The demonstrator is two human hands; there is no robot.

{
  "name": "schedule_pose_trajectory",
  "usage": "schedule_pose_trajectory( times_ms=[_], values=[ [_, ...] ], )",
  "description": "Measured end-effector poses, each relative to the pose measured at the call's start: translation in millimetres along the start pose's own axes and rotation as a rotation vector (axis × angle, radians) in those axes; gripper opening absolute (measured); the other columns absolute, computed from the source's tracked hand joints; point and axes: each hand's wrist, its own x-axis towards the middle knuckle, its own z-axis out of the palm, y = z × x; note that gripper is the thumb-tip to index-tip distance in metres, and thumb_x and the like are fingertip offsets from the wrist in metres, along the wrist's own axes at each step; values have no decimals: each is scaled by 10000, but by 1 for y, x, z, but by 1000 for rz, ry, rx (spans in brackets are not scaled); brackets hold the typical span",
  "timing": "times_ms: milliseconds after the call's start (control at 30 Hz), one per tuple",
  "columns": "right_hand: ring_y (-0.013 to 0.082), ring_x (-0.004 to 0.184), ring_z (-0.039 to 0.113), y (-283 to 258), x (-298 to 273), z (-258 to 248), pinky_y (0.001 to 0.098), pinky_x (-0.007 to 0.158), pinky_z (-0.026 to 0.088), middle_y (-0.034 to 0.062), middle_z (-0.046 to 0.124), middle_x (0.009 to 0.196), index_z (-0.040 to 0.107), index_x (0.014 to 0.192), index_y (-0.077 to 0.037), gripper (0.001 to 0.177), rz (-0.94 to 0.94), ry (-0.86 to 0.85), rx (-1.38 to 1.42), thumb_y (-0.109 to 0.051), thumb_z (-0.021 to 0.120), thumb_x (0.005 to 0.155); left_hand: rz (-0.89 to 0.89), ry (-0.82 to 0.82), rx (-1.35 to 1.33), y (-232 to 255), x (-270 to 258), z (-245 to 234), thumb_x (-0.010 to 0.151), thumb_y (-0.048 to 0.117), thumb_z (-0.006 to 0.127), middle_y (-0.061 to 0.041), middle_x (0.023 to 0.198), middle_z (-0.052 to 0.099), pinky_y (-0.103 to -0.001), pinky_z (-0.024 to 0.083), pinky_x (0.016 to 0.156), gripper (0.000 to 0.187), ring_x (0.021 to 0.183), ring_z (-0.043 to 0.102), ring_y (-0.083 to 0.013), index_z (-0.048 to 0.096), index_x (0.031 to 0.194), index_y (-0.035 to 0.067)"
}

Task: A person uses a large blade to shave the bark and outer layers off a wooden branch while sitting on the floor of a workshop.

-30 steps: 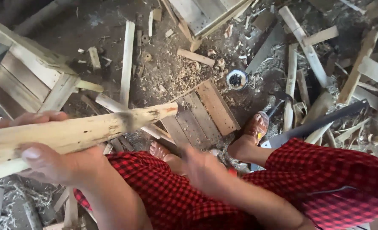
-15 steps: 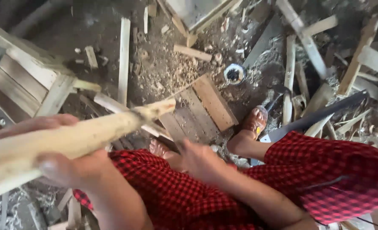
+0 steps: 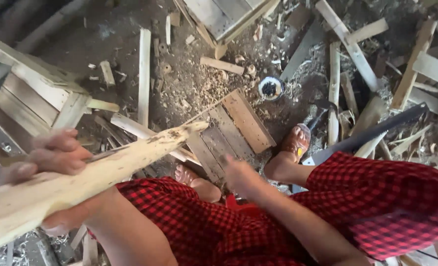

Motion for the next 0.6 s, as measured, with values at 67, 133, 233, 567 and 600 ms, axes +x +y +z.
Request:
schedule_pose_trajectory(
  times_ms=[67,133,233,567,600],
  values=[
    [440,705,624,73,29,55,491,629,491,237,626,767,412,1002,-20,220,316,1,86,-190,478,881,-56,14,-53,0,-1,4,799,717,437,28,776,535,-389,480,1024,643,986,559,-179,466,1224,235],
    [329,589,518,89,34,78,410,481,433,185,568,731,510,823,-53,111,33,63,-324,-160,506,792,-47,-3,10,2,2,0,853,655,409,-15,821,520,-385,495,1031,629,954,552,-175,444,1279,195],
    [209,391,457,5,8,16,325,296,420,140,530,742,525,919,-14,199,-224,121,-363,-78,538,731,-74,84,117,8,0,5,908,612,400,-69,896,492,-378,495,980,616,904,529,-186,427,1298,136],
    [269,421,514,104,37,86,355,398,481,169,514,856,604,880,5,196,-200,111,-462,-134,525,767,-41,171,-50,5,-15,-18,874,663,360,-16,1035,468,-271,474,665,560,723,481,-131,471,1196,220],
    [269,421,514,89,32,74,355,398,481,169,514,856,604,880,5,196,-193,117,-461,-134,525,767,-39,166,-57,6,-15,-19,874,663,360,-16,1035,468,-271,474,665,560,723,481,-131,471,1196,220]
  ],
)
